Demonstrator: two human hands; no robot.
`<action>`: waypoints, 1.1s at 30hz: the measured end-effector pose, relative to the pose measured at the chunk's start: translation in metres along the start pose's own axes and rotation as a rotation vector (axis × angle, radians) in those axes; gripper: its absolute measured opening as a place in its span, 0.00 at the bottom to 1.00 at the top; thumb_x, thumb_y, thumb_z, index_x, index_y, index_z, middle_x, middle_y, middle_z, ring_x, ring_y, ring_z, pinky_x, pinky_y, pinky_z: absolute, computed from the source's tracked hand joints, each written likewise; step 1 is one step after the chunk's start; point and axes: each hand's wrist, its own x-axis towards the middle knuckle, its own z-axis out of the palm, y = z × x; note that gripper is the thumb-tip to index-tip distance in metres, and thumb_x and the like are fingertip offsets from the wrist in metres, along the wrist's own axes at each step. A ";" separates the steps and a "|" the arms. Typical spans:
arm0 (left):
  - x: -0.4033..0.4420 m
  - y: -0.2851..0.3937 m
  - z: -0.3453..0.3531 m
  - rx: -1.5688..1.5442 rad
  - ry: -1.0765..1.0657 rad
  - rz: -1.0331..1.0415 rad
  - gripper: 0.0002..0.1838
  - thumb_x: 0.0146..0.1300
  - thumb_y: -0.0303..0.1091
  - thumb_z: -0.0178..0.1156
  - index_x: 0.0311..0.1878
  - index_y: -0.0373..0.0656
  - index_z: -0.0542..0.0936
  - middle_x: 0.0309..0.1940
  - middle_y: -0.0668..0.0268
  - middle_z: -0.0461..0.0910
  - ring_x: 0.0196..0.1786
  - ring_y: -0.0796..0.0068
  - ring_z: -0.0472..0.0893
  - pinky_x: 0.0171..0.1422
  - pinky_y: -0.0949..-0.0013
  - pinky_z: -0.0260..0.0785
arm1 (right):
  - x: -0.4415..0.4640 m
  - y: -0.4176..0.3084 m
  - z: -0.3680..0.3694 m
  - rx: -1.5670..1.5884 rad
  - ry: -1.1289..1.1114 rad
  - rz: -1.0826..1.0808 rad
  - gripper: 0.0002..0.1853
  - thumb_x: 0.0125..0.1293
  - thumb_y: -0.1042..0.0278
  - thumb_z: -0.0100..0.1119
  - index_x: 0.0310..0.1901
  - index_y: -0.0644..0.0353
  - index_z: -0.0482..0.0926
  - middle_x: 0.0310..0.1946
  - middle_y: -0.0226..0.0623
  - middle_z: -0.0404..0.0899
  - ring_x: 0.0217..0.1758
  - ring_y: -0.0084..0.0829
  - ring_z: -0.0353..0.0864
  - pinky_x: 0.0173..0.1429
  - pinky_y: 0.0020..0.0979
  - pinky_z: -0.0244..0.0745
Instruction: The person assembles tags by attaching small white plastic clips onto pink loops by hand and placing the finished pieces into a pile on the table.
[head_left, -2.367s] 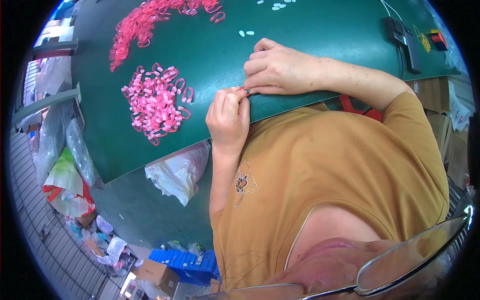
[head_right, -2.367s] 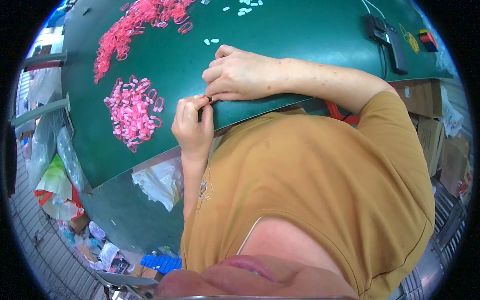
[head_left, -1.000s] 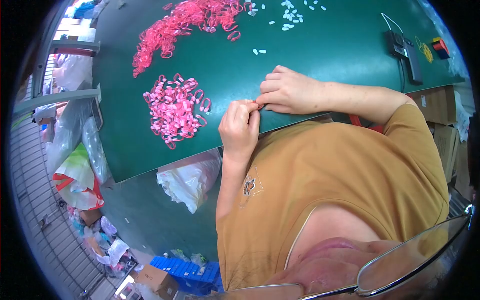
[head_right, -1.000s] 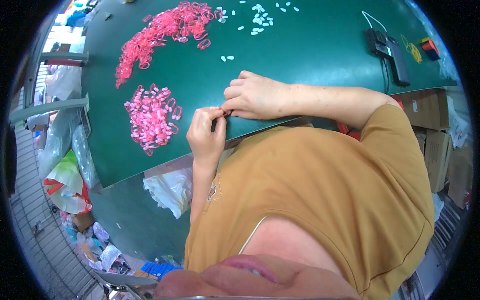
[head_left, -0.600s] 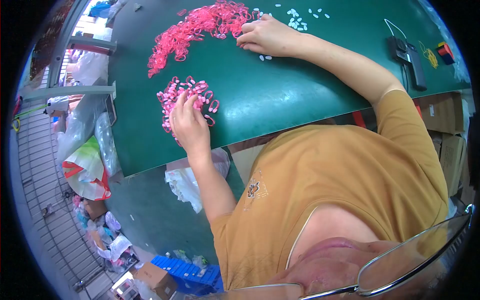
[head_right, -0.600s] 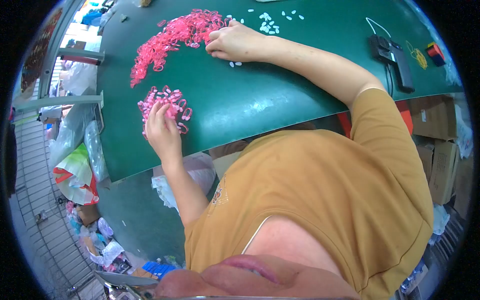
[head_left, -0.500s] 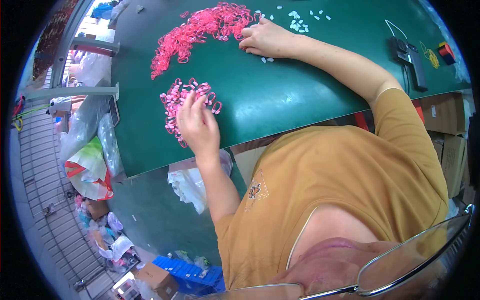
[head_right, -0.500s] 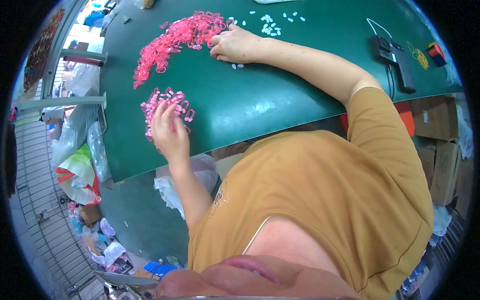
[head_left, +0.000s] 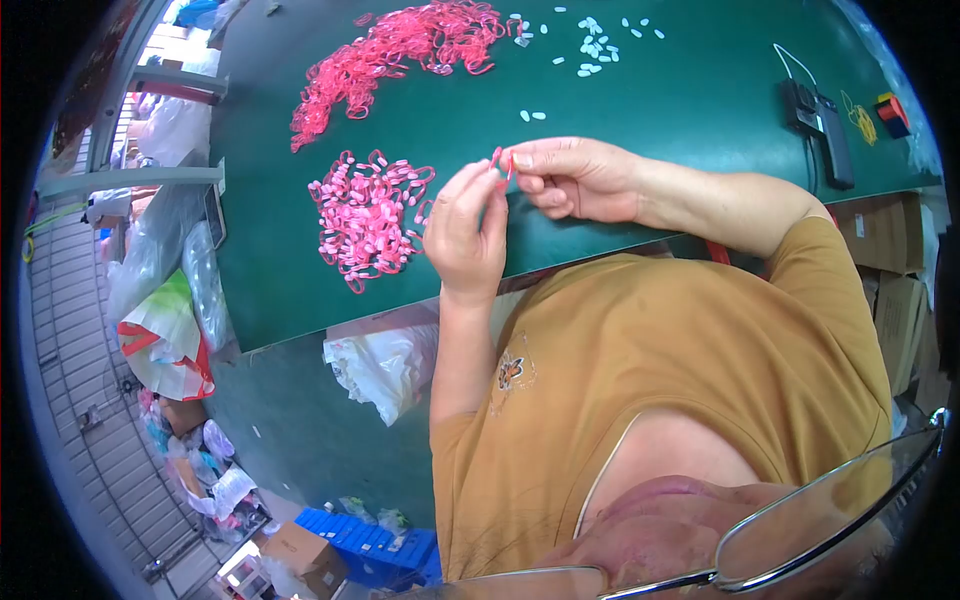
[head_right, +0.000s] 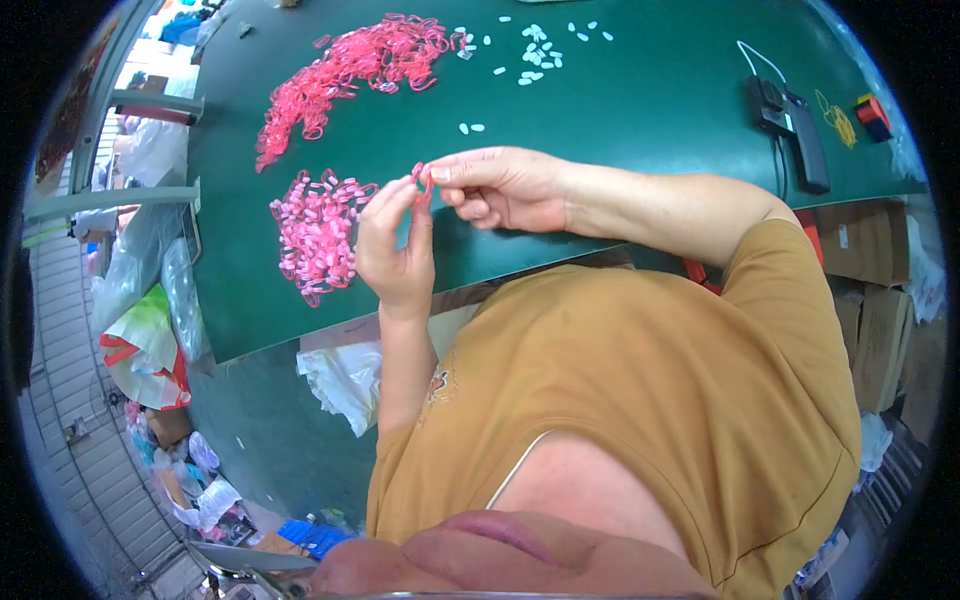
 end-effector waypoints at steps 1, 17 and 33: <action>-0.002 0.001 0.000 0.009 -0.028 0.024 0.16 0.61 0.19 0.77 0.52 0.41 0.88 0.50 0.58 0.91 0.49 0.57 0.91 0.53 0.60 0.85 | -0.004 0.007 0.002 0.014 0.020 0.013 0.12 0.85 0.55 0.63 0.60 0.50 0.83 0.35 0.19 0.79 0.30 0.16 0.69 0.35 0.22 0.63; -0.034 -0.001 -0.007 0.062 -0.245 -0.246 0.10 0.69 0.16 0.68 0.49 0.39 0.89 0.48 0.57 0.91 0.50 0.60 0.91 0.52 0.62 0.86 | 0.019 -0.085 -0.041 -2.008 0.309 -0.362 0.13 0.77 0.60 0.67 0.54 0.56 0.91 0.50 0.37 0.87 0.54 0.43 0.90 0.61 0.43 0.84; -0.041 0.001 -0.013 -0.057 -0.300 -0.384 0.09 0.65 0.15 0.69 0.44 0.39 0.89 0.45 0.58 0.92 0.51 0.60 0.92 0.59 0.60 0.84 | -0.002 -0.066 -0.029 -2.123 -0.189 -0.428 0.08 0.76 0.61 0.69 0.50 0.52 0.89 0.42 0.32 0.79 0.49 0.36 0.84 0.57 0.41 0.75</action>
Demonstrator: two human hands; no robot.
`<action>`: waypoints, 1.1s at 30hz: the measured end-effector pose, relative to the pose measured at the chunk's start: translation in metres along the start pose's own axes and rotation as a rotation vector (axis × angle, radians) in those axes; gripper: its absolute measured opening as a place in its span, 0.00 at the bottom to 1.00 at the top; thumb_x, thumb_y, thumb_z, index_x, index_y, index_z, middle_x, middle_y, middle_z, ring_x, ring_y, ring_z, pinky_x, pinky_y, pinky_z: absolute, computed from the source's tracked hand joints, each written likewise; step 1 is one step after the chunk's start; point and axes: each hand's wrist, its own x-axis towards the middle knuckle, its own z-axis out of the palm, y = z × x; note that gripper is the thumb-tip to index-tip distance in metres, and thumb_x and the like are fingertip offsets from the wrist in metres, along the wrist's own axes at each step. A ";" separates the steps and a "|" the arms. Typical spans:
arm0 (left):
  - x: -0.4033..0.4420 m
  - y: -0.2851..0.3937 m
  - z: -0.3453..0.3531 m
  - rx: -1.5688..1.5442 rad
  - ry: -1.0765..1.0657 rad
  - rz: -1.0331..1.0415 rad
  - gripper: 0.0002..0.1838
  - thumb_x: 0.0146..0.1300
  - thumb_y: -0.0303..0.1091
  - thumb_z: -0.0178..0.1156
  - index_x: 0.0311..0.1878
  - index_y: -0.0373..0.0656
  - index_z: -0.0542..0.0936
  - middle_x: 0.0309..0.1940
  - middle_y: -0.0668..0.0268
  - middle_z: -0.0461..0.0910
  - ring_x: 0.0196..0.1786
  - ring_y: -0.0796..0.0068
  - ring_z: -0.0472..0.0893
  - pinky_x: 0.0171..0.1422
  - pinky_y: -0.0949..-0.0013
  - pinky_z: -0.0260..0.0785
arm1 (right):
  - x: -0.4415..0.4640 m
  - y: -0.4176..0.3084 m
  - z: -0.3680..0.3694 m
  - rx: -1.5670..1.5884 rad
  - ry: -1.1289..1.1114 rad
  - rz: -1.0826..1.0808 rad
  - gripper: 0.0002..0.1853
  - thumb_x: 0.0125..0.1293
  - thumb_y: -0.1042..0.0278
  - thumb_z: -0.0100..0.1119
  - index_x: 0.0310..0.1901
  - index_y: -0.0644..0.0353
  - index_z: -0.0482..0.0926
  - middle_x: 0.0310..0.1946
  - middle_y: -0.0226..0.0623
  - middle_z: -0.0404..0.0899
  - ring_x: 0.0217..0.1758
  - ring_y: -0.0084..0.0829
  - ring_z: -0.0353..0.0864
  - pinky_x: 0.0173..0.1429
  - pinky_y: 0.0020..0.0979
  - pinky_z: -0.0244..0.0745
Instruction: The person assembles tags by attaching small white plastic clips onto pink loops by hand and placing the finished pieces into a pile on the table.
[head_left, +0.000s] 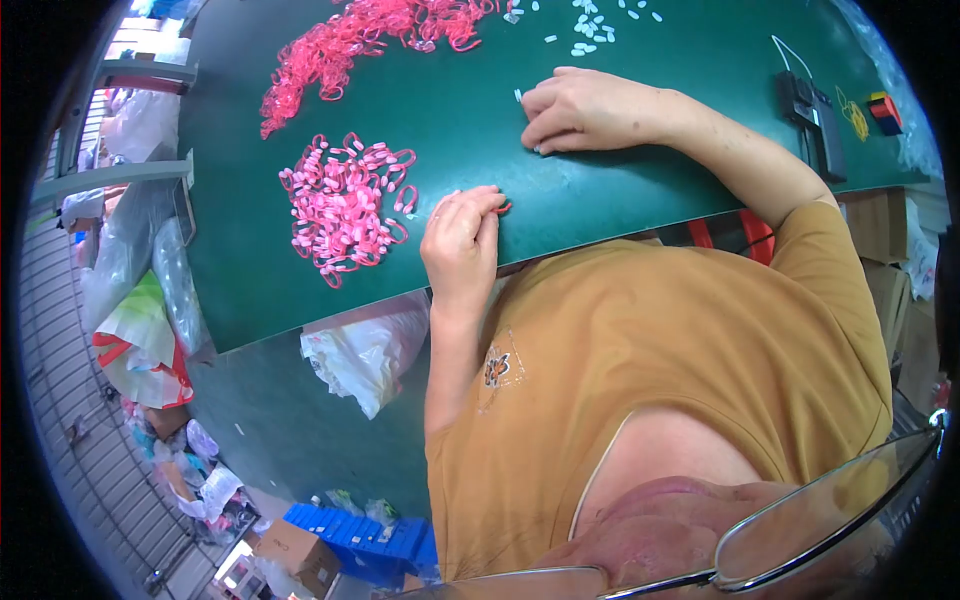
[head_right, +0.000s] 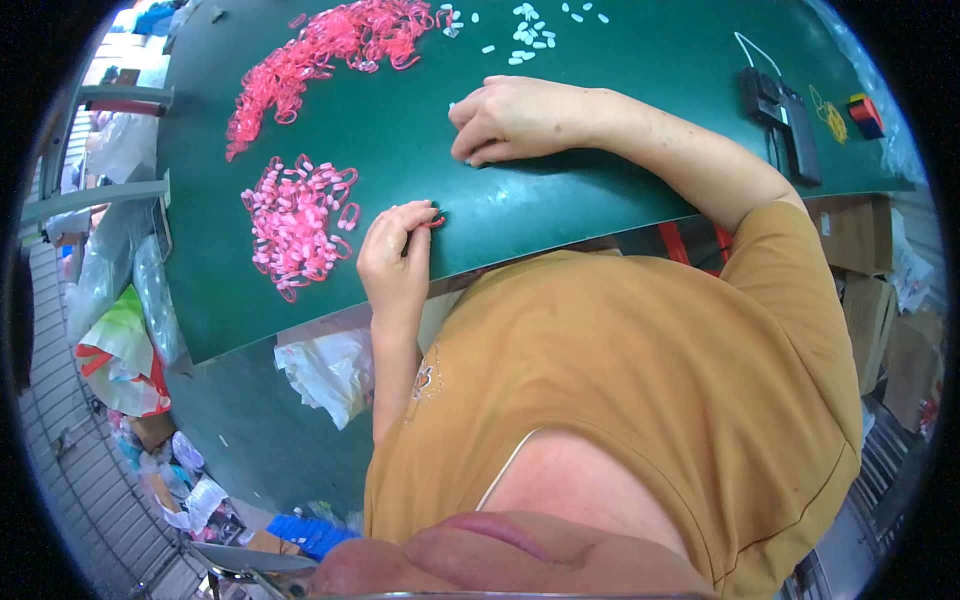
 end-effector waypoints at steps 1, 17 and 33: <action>-0.001 0.001 0.000 0.019 0.000 0.046 0.08 0.65 0.16 0.69 0.43 0.40 0.89 0.45 0.59 0.93 0.51 0.60 0.92 0.61 0.58 0.83 | -0.001 -0.005 0.001 -0.062 -0.042 0.003 0.08 0.76 0.60 0.69 0.50 0.49 0.90 0.41 0.30 0.77 0.50 0.31 0.82 0.60 0.39 0.70; -0.006 -0.001 0.006 0.040 0.049 0.123 0.11 0.61 0.14 0.72 0.43 0.40 0.89 0.43 0.61 0.87 0.42 0.66 0.88 0.42 0.64 0.81 | -0.002 -0.033 0.000 -0.215 0.090 0.109 0.09 0.77 0.58 0.66 0.45 0.51 0.91 0.37 0.30 0.84 0.48 0.32 0.87 0.60 0.40 0.73; -0.006 0.001 0.006 0.038 0.047 0.106 0.10 0.59 0.18 0.74 0.42 0.42 0.87 0.41 0.63 0.87 0.44 0.60 0.87 0.49 0.57 0.81 | 0.009 -0.029 -0.005 -0.276 -0.070 0.048 0.06 0.74 0.61 0.69 0.45 0.52 0.88 0.38 0.30 0.81 0.47 0.32 0.84 0.59 0.39 0.71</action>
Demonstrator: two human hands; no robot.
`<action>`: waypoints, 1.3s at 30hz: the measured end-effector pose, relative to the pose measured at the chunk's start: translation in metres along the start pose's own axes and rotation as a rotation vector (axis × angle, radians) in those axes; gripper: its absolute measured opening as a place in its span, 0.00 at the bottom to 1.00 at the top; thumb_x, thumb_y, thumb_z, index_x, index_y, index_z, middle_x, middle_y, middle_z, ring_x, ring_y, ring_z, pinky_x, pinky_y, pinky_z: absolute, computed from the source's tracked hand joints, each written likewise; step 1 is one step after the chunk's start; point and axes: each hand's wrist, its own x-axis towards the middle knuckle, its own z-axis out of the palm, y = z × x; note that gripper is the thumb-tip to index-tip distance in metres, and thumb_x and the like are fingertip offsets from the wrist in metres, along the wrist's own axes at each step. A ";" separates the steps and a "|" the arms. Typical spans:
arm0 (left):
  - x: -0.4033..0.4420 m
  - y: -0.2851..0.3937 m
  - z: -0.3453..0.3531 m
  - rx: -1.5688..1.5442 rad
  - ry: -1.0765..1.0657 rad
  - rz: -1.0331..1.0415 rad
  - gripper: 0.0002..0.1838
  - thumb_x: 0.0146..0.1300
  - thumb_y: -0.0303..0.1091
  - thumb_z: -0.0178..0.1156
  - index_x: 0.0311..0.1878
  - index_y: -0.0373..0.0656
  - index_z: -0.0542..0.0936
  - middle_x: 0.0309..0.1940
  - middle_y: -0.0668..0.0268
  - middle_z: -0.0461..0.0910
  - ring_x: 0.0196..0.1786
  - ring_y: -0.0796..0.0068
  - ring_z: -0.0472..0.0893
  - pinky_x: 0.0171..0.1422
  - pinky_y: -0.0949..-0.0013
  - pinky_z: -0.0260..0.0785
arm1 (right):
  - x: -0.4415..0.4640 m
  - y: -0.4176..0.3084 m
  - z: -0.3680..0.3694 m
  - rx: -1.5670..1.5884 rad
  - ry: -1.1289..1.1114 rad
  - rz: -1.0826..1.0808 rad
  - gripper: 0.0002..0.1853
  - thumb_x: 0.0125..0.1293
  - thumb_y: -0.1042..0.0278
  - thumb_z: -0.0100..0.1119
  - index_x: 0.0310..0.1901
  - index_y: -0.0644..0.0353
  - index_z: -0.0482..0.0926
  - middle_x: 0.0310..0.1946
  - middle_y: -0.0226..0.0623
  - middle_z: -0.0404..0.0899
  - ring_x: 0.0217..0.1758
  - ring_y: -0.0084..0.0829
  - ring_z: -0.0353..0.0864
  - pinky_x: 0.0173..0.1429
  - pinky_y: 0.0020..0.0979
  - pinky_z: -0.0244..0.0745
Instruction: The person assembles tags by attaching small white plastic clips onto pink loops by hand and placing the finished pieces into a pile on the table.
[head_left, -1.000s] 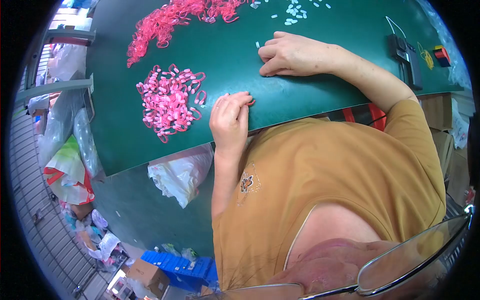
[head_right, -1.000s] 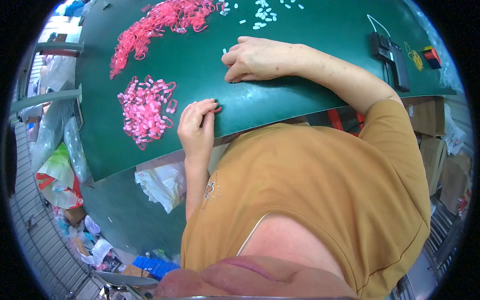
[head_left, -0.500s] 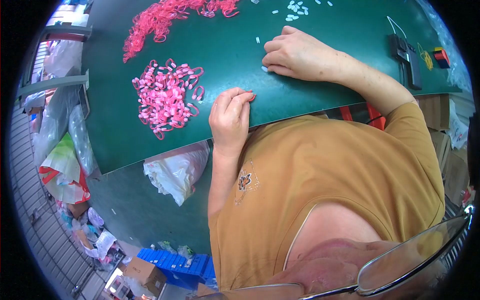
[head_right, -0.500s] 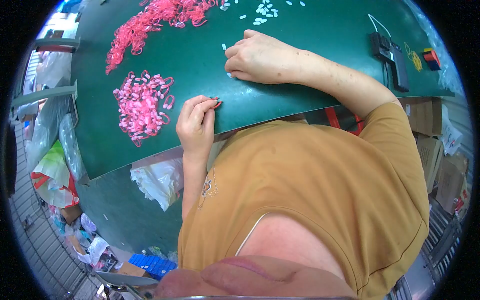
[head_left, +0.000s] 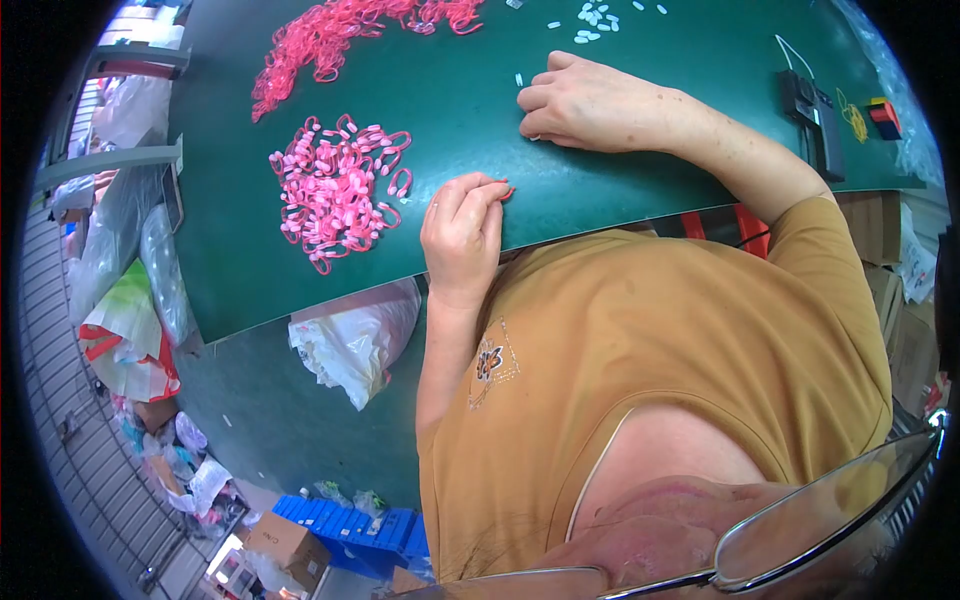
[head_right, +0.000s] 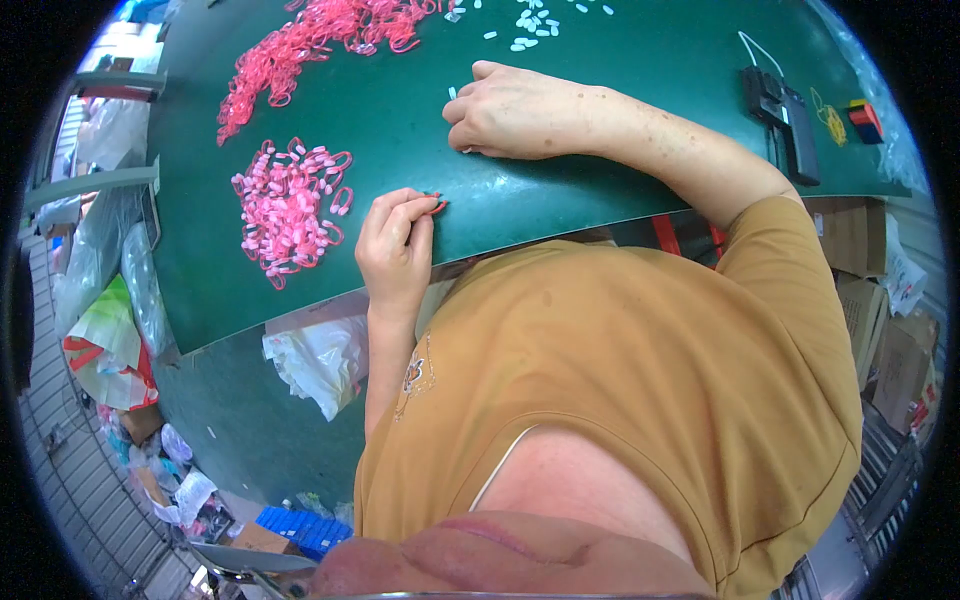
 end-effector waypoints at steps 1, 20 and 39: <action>0.000 0.000 0.000 0.002 -0.002 0.002 0.10 0.59 0.18 0.74 0.41 0.42 0.87 0.41 0.63 0.87 0.44 0.60 0.87 0.49 0.57 0.81 | 0.000 0.000 -0.001 -0.011 0.001 -0.014 0.06 0.74 0.62 0.69 0.46 0.52 0.88 0.39 0.30 0.81 0.48 0.32 0.84 0.60 0.38 0.71; 0.001 0.000 0.000 0.029 -0.001 0.045 0.10 0.59 0.19 0.74 0.41 0.42 0.87 0.41 0.63 0.87 0.44 0.60 0.87 0.50 0.56 0.81 | 0.009 -0.014 0.006 -0.102 -0.055 0.150 0.09 0.72 0.62 0.68 0.35 0.55 0.86 0.33 0.34 0.81 0.42 0.37 0.86 0.56 0.40 0.76; 0.000 -0.003 -0.001 0.055 0.022 0.072 0.11 0.60 0.18 0.74 0.41 0.42 0.83 0.41 0.60 0.90 0.45 0.59 0.90 0.50 0.58 0.81 | 0.016 -0.026 0.043 0.479 0.221 -0.011 0.08 0.76 0.62 0.69 0.50 0.52 0.91 0.41 0.27 0.85 0.47 0.33 0.84 0.66 0.41 0.70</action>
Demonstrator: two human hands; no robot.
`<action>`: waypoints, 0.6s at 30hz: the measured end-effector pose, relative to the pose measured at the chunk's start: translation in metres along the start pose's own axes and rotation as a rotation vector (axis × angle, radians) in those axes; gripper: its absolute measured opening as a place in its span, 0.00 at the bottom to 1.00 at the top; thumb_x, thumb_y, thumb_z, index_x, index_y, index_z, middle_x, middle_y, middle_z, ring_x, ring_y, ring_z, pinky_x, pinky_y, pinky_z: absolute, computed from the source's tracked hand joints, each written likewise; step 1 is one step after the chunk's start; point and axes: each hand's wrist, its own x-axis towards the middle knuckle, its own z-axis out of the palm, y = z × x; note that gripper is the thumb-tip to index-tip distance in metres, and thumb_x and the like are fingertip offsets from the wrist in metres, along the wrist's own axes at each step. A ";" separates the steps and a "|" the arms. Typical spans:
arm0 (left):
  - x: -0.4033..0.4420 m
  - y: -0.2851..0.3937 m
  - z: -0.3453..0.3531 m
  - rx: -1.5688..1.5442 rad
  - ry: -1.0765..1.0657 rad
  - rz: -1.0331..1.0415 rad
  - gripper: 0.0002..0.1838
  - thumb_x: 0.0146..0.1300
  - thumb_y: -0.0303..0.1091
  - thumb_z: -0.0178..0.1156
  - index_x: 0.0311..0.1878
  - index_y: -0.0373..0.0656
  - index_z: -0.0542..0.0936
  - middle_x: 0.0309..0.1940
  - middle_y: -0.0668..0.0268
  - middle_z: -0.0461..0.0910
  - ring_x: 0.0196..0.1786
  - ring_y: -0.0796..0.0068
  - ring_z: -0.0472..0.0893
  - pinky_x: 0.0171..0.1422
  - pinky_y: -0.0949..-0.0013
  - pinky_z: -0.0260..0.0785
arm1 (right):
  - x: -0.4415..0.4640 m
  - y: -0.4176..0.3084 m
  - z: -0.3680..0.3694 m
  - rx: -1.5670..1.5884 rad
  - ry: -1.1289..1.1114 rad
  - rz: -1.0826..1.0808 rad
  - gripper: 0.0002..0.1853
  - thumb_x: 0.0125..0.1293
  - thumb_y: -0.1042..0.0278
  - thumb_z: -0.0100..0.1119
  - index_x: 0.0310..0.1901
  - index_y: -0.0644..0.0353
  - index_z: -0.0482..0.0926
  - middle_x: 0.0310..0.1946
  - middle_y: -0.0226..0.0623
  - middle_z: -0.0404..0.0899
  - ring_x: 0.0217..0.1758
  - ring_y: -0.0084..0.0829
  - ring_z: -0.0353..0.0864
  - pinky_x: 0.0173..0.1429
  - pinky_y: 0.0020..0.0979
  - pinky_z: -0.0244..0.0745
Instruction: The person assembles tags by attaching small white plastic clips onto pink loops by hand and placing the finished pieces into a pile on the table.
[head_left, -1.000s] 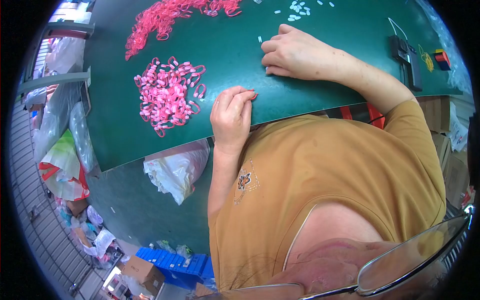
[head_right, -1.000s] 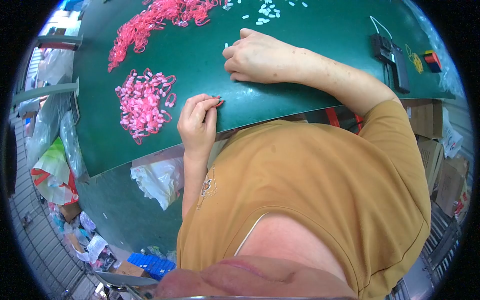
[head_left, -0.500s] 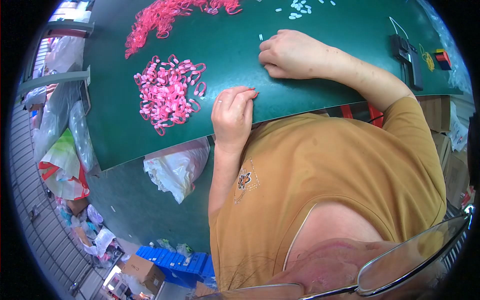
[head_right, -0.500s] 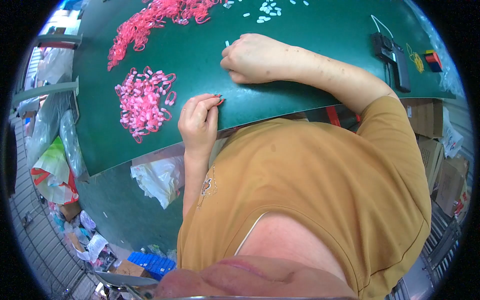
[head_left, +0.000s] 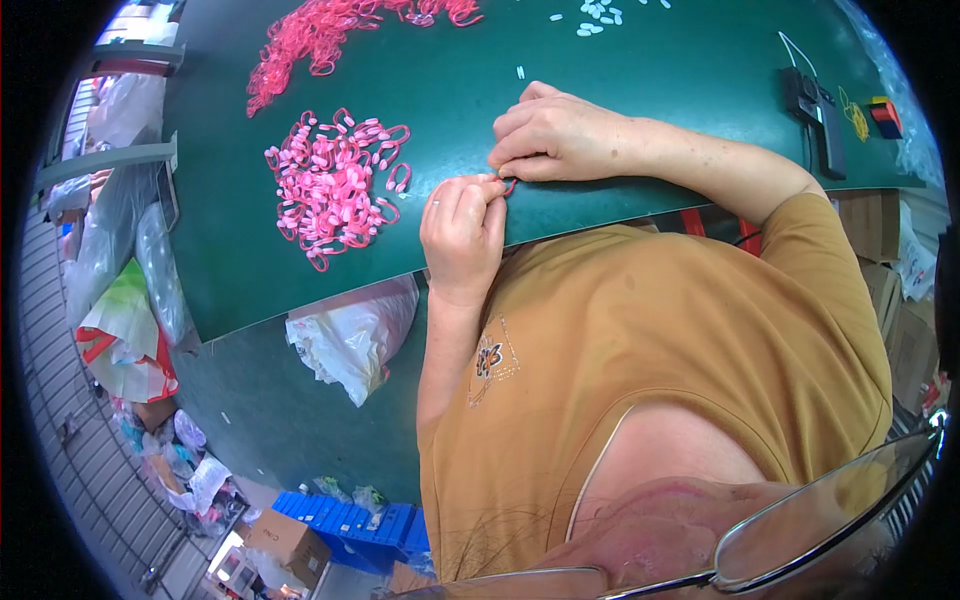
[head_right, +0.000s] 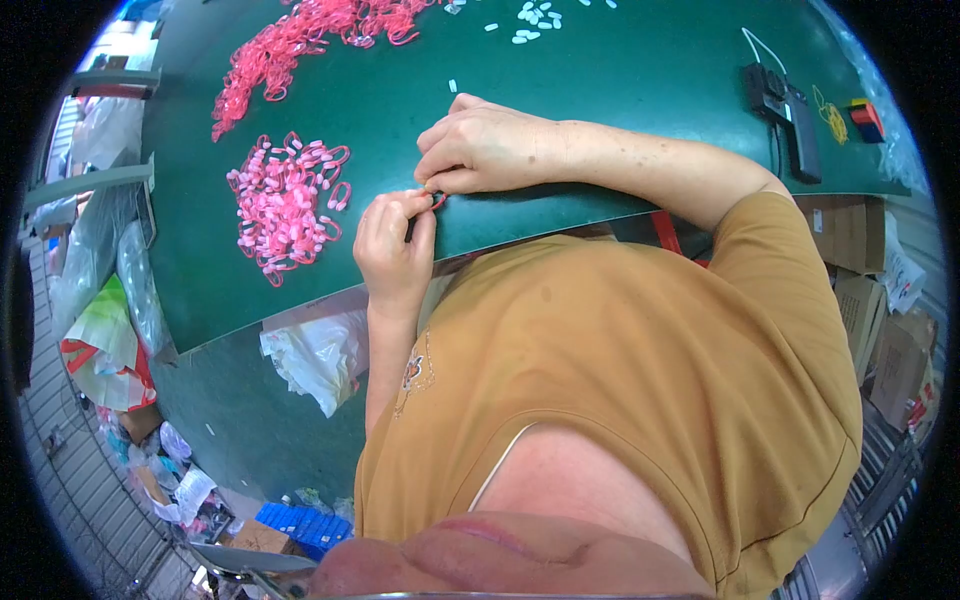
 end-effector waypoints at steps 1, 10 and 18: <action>0.000 0.000 0.000 0.003 0.000 0.000 0.11 0.60 0.18 0.74 0.41 0.42 0.83 0.41 0.60 0.90 0.45 0.59 0.90 0.50 0.58 0.81 | 0.001 -0.003 -0.003 -0.038 -0.035 -0.023 0.08 0.75 0.62 0.69 0.50 0.52 0.91 0.41 0.28 0.85 0.48 0.32 0.84 0.66 0.42 0.70; 0.001 0.001 0.000 -0.003 0.004 -0.005 0.11 0.59 0.17 0.73 0.40 0.42 0.83 0.39 0.60 0.88 0.43 0.58 0.89 0.50 0.56 0.81 | 0.002 -0.001 -0.006 -0.078 -0.002 -0.072 0.07 0.75 0.63 0.68 0.49 0.53 0.90 0.40 0.28 0.83 0.47 0.32 0.84 0.69 0.43 0.70; 0.000 0.001 0.000 -0.002 -0.006 -0.017 0.10 0.60 0.18 0.74 0.40 0.43 0.84 0.40 0.61 0.90 0.44 0.60 0.89 0.49 0.58 0.81 | 0.003 -0.003 -0.002 -0.166 -0.048 -0.062 0.07 0.76 0.64 0.67 0.49 0.54 0.90 0.41 0.31 0.84 0.48 0.35 0.84 0.70 0.45 0.70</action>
